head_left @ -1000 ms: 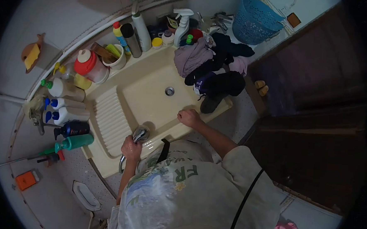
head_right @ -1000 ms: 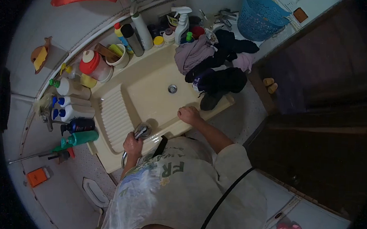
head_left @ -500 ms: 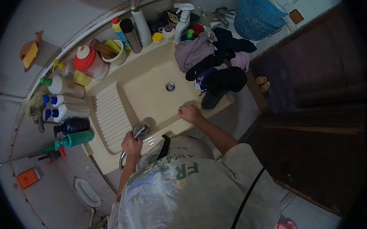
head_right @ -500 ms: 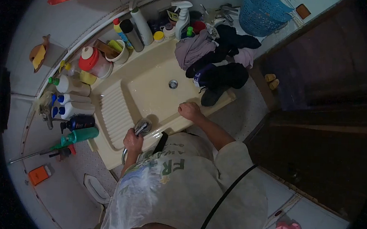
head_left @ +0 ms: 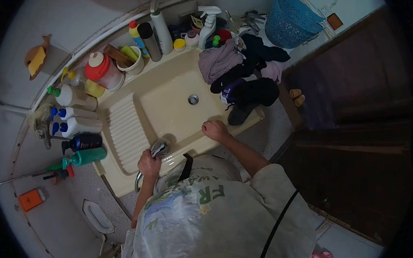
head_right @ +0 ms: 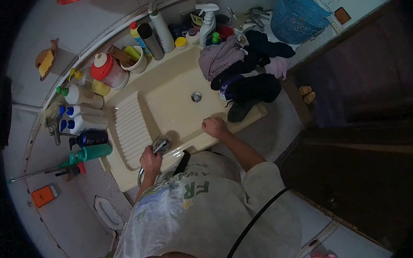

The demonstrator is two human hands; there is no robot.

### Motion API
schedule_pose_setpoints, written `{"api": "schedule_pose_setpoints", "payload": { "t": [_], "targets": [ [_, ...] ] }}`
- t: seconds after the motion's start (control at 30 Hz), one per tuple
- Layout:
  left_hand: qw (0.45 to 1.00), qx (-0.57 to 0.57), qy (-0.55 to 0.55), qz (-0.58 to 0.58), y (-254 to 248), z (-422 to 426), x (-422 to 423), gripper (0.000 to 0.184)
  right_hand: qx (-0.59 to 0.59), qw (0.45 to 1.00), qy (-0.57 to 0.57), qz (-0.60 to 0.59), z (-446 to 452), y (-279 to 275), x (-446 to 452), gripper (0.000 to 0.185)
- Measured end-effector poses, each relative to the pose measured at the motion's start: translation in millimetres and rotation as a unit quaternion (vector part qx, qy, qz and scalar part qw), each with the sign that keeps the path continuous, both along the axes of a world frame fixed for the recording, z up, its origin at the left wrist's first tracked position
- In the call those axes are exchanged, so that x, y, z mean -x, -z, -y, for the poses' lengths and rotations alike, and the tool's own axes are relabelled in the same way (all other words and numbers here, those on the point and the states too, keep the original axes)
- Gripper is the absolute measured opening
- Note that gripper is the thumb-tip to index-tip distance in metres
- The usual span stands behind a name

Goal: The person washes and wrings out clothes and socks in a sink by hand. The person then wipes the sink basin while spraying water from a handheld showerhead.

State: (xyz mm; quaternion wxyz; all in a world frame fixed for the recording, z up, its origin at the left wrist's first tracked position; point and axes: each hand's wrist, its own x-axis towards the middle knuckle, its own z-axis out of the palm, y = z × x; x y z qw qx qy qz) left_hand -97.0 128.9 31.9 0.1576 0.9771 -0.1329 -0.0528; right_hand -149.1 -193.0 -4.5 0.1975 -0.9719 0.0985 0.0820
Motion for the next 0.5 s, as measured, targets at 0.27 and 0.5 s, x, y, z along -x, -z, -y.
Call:
{"api": "schedule_pose_setpoints", "payload": {
  "t": [0.27,0.5],
  "targets": [
    [1.000,-0.014,-0.005,-0.003,0.1,1.4,2.1,0.025,-0.028,1.000,0.003,0.007,0.8,-8.4,1.2,0.026],
    [1.000,-0.010,0.001,0.013,2.8,0.2,1.6,0.025,-0.047,0.998,0.010,-0.034,0.4,-13.8,-1.4,0.027]
  ]
}}
